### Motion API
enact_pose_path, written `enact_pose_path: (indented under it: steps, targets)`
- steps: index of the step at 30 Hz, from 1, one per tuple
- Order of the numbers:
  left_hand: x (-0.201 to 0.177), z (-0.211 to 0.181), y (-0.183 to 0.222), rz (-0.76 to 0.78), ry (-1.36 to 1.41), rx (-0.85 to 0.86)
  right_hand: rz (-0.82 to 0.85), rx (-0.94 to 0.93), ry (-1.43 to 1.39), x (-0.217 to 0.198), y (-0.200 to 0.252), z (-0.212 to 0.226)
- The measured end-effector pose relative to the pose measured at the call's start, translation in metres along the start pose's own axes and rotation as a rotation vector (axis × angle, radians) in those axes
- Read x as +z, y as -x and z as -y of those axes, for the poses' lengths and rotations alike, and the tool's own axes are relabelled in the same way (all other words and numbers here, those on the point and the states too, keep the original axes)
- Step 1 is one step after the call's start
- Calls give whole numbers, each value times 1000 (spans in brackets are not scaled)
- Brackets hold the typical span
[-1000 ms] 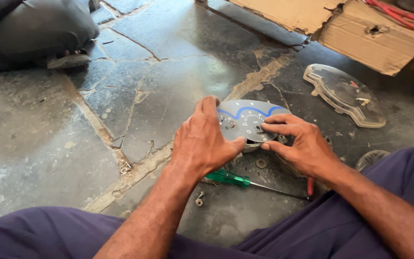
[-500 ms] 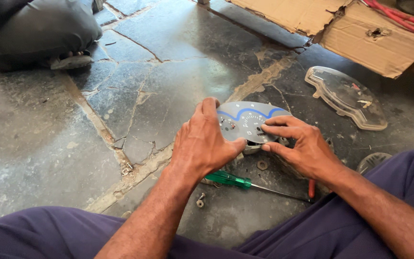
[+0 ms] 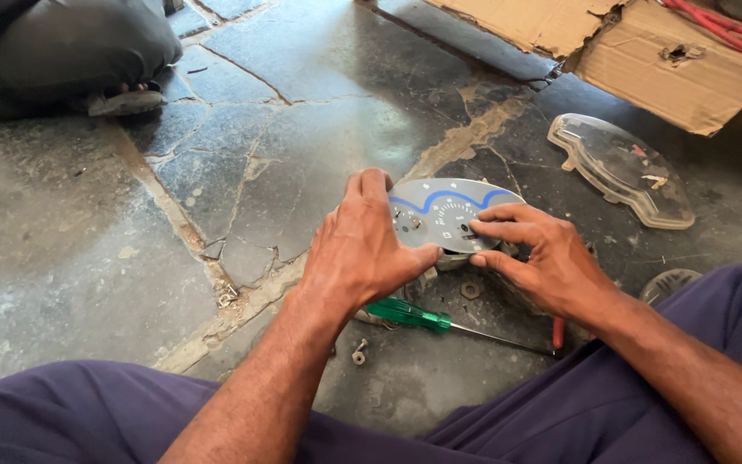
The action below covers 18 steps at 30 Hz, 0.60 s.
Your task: The person sits on the floor and uses a green screwdriver to adjust and tighten screws on a motorcycle instrument cluster. They repeatedly probe the dial and gauge areas, occasionally setting the screwdriver down and repositioning the cluster.
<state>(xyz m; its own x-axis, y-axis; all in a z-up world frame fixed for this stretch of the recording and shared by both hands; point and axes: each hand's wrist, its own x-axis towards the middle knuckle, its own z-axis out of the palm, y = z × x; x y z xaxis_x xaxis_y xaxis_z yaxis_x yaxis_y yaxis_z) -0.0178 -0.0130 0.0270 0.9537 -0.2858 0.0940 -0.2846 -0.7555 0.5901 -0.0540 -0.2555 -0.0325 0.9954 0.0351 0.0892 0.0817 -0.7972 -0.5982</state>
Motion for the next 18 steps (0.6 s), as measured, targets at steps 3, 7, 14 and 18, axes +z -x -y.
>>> enact_pose_path:
  steps: [3,7,14,18]
  targets:
    - [3,-1,0,3,6,-9,-96,-248,39,3,-1,-2]
    - [9,0,2,-71,14,50,-82,-177,22,5,-1,-4]
    - [14,2,2,-101,20,106,-54,-107,-5,3,-1,-7]
    - [13,0,3,-99,15,119,-56,-130,-17,3,-1,-11]
